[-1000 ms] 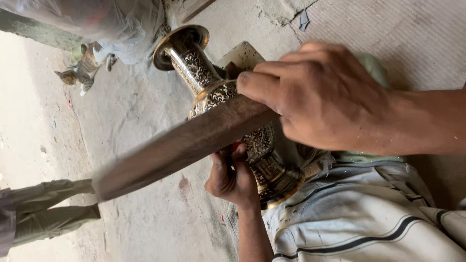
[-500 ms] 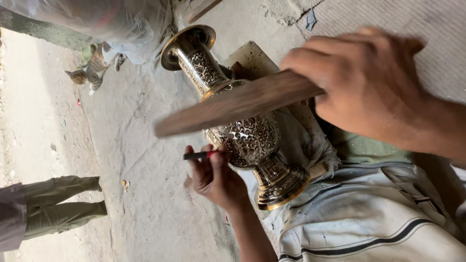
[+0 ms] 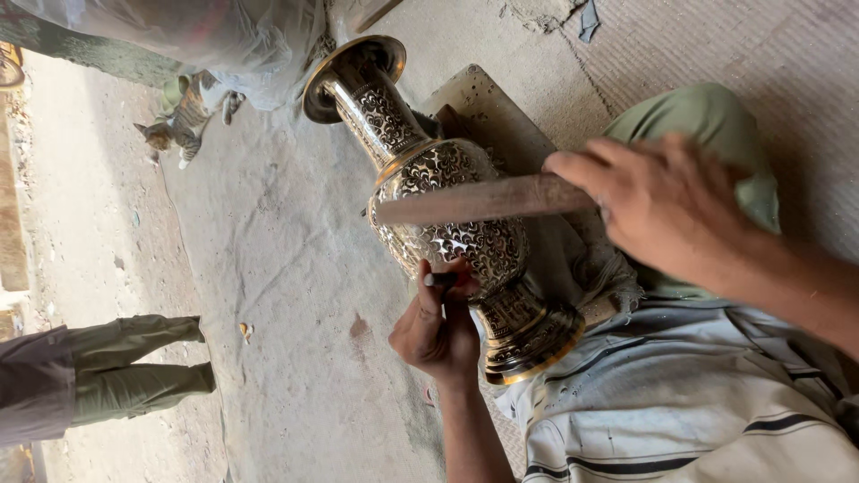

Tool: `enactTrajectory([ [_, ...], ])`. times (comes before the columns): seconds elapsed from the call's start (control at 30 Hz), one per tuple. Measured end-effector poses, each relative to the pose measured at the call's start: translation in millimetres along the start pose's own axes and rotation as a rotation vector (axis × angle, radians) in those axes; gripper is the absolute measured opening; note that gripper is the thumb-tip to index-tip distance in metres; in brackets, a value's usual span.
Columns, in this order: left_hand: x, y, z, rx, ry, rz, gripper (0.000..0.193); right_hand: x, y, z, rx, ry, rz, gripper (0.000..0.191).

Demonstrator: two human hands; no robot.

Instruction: The person sits on the ground holding an ornate brass vase braced in their lap and decorates its surface by hand, holding a small punch against the metal and striking it with a wooden mallet to chase the pattern, repositioning the punch around the vase as they work.

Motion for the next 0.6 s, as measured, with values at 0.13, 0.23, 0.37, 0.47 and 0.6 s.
enactTrajectory([
  [0.13,-8,0,3,0.020,-0.002,0.094,0.057,-19,61,-25,0.327,0.243,-0.110,0.046],
  [0.23,-11,0,5,0.034,-0.018,0.064,0.053,-25,51,-39,0.230,0.197,-0.706,0.024],
  [0.37,-12,2,4,0.050,0.028,0.077,0.046,-31,47,-35,0.235,0.387,-0.098,0.033],
  [0.47,-10,2,3,0.056,0.027,0.011,0.034,-28,44,-33,0.239,0.352,-0.279,0.030],
  [0.6,-13,1,2,0.059,0.081,0.130,0.032,-31,52,-33,0.263,0.346,-0.265,0.043],
])
Point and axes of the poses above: each hand's wrist, its own z-axis away from the middle knuckle, its own y-axis out of the back of the hand, x = y × z, the point moved 5 cm from there along -z, towards the middle knuckle, and after that the axes turned 14 degrees about y, right-handed, at the moved point
